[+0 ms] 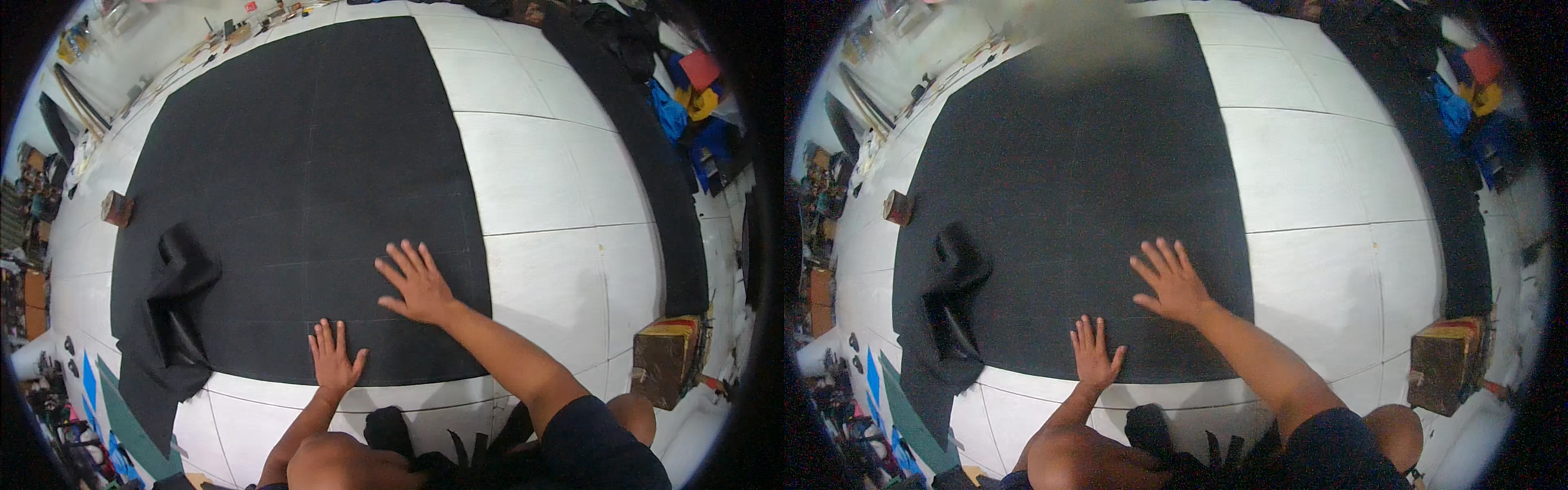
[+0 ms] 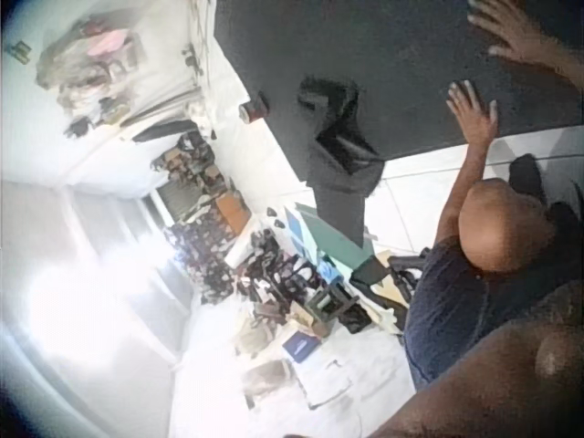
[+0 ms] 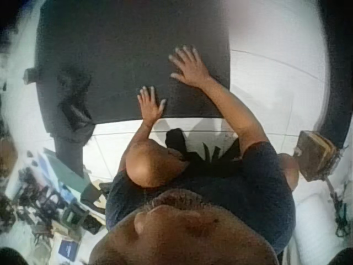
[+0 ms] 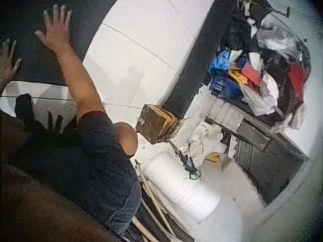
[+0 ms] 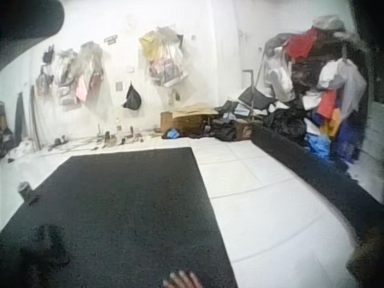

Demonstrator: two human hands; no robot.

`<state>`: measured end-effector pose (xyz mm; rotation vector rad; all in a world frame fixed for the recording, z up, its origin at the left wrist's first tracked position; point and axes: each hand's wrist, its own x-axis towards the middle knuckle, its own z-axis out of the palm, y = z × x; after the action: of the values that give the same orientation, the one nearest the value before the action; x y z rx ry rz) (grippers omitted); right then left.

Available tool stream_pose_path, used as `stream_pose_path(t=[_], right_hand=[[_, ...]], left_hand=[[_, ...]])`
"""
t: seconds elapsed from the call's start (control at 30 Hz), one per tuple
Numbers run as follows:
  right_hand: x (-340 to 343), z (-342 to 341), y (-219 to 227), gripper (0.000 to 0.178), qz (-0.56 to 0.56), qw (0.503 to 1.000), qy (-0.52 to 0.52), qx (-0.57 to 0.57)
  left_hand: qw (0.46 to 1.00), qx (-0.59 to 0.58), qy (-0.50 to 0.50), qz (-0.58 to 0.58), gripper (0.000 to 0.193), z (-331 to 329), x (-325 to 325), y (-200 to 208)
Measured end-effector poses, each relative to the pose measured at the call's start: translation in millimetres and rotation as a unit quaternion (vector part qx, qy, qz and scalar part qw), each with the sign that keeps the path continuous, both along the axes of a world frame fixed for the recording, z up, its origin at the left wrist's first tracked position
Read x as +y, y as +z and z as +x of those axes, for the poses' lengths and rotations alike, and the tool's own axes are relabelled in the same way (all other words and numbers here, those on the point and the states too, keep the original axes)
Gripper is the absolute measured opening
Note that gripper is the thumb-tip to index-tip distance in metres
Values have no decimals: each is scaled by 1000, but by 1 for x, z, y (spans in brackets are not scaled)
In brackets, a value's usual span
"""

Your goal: The person cuts a piece of black fabric using shears on a tiled floor and then aligns a wooden rod over the fabric.

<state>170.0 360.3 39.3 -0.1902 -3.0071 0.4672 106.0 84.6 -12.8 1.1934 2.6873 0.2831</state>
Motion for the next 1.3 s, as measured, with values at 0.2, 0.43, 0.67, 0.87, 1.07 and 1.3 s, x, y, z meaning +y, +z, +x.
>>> stream_pose_path(t=[0.2,0.43,0.67,0.87,1.07,1.3], right_hand=[[50,-51,-11,76,17,997,-79,13],[82,-23,-15,76,22,972,-178,-153],[127,-6,8,77,-1,947,-205,-249],[125,5,96,54,-89,970,-154,-164],[68,150,128,54,-152,903,-56,-398],[-76,143,246,66,-157,794,-17,-587]], left_hand=[[998,-42,5,-40,85,-1,6,6],[997,-55,26,-53,85,-2,1,10],[993,-97,28,-61,88,-2,6,21],[970,-164,127,-124,73,-15,49,94],[845,-386,293,228,46,72,51,214],[593,-555,574,102,47,192,-165,373]])
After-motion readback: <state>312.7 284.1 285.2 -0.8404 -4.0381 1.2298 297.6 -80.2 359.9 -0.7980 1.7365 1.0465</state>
